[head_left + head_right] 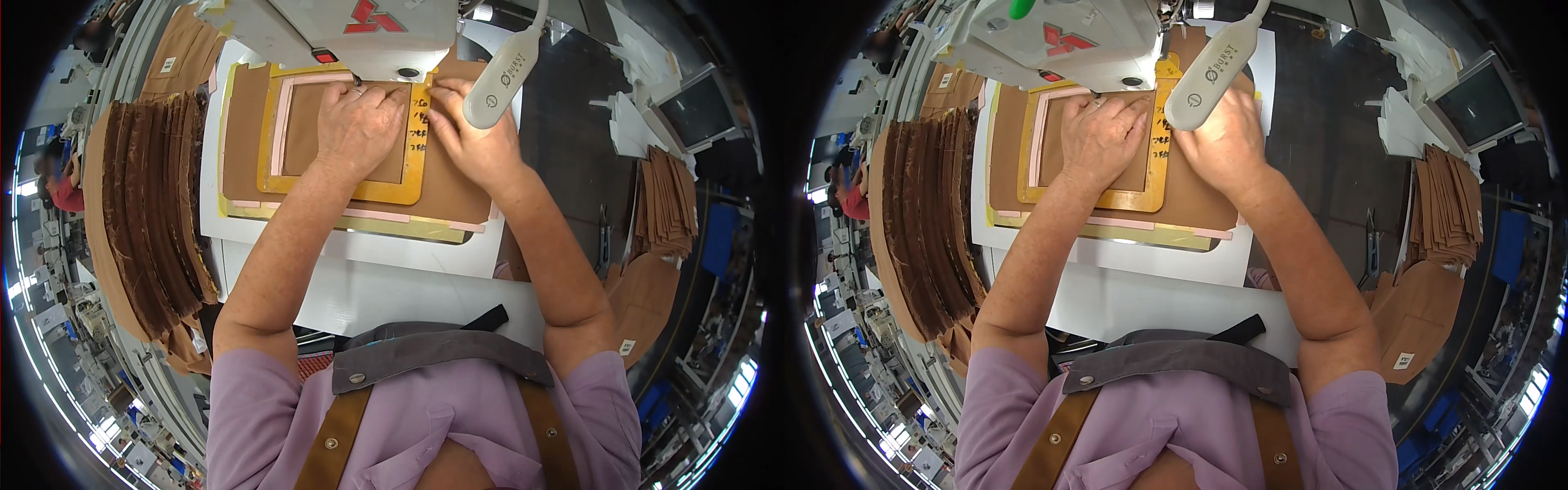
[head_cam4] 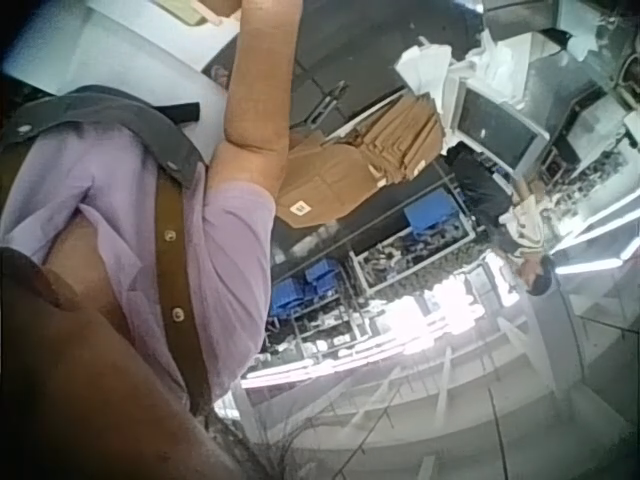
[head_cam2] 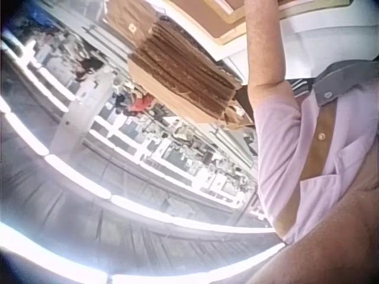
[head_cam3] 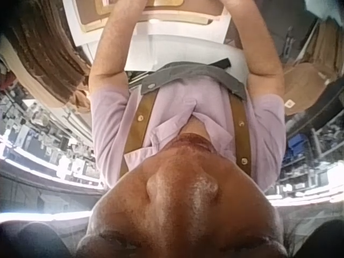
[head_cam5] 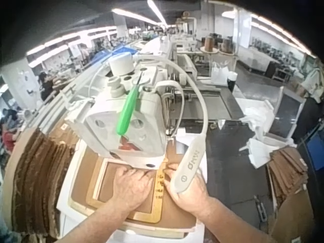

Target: Operating a programmable industrial sewing machine to stitch leather panels for bags.

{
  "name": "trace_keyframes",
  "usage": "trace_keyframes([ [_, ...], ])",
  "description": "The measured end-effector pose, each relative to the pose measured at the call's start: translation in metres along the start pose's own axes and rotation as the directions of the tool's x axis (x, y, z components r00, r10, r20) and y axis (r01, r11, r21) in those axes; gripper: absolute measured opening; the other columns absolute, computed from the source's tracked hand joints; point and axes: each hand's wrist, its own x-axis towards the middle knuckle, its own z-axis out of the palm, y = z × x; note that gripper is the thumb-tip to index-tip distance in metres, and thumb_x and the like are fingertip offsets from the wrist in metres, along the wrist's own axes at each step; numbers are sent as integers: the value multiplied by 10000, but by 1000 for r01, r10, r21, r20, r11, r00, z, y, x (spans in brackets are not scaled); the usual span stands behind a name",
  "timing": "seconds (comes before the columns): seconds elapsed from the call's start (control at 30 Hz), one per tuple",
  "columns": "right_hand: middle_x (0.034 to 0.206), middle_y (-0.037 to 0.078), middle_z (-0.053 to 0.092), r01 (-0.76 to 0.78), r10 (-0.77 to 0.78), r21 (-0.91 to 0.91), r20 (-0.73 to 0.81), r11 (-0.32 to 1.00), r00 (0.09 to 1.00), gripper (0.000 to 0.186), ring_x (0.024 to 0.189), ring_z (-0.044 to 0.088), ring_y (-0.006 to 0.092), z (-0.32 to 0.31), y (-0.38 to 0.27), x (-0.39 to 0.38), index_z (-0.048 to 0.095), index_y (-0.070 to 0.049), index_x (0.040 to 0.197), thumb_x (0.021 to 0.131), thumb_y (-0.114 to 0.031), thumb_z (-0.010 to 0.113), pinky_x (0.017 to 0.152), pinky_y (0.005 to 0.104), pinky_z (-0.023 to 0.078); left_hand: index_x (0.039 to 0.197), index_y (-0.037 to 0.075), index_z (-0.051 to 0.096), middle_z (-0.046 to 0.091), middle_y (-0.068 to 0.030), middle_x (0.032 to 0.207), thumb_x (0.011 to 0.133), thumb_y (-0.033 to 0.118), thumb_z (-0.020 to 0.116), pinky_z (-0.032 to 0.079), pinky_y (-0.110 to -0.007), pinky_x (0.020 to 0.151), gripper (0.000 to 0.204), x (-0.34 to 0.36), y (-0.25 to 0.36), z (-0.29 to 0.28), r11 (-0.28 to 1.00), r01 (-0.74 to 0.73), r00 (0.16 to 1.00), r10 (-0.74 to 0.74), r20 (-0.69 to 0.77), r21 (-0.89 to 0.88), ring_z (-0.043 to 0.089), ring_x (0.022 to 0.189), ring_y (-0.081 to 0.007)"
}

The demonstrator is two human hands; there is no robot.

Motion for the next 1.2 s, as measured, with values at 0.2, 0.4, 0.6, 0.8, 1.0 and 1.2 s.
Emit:
trace_keyframes([
  [0.2,1235,99,682,-112,99,-223,-68,968,993,362,1194,613,309,-1,42,12,724,-74,1195,912,-301,725,1014,477,441,1123,160,773,669,-9,823,893,152,687,485,-366,756,245,-4,2,11,978,147,989,-140,56,-151,658,804,-211],
  [0.4,1184,121,683,-106,68,-285,-139,953,988,436,1079,641,295,5,50,26,715,-53,1168,891,-388,754,963,462,478,1170,135,740,671,-52,869,901,117,653,528,-406,784,283,-6,-1,16,939,171,985,-166,44,-298,662,845,-253],
  [0.6,991,182,710,-148,139,-144,-73,978,988,417,906,675,313,6,51,38,706,-12,1046,901,-399,761,848,440,534,1189,139,729,661,-53,872,901,99,641,532,-402,796,304,-7,-2,13,936,183,983,-166,79,-302,661,862,-252],
  [0.8,797,176,723,-150,151,10,-51,989,987,366,748,699,288,16,71,44,710,19,959,927,-343,748,753,397,547,1203,148,725,643,-50,857,892,96,643,528,-407,807,325,-7,-4,17,935,164,987,-155,53,-314,651,852,-251],
  [1.0,783,162,726,-88,96,85,-98,992,991,292,720,703,250,19,72,39,708,24,939,963,-266,717,722,363,548,1130,125,760,672,-23,917,878,82,642,520,-401,826,282,-9,0,8,943,164,985,-144,90,-289,656,882,-224],
  [1.2,799,148,742,-122,124,27,-60,992,991,275,717,717,256,12,70,40,711,19,950,964,-255,720,719,363,560,1043,98,789,726,0,1061,850,78,660,523,-376,857,233,-6,-2,11,954,107,994,-108,9,-279,674,967,-210],
])
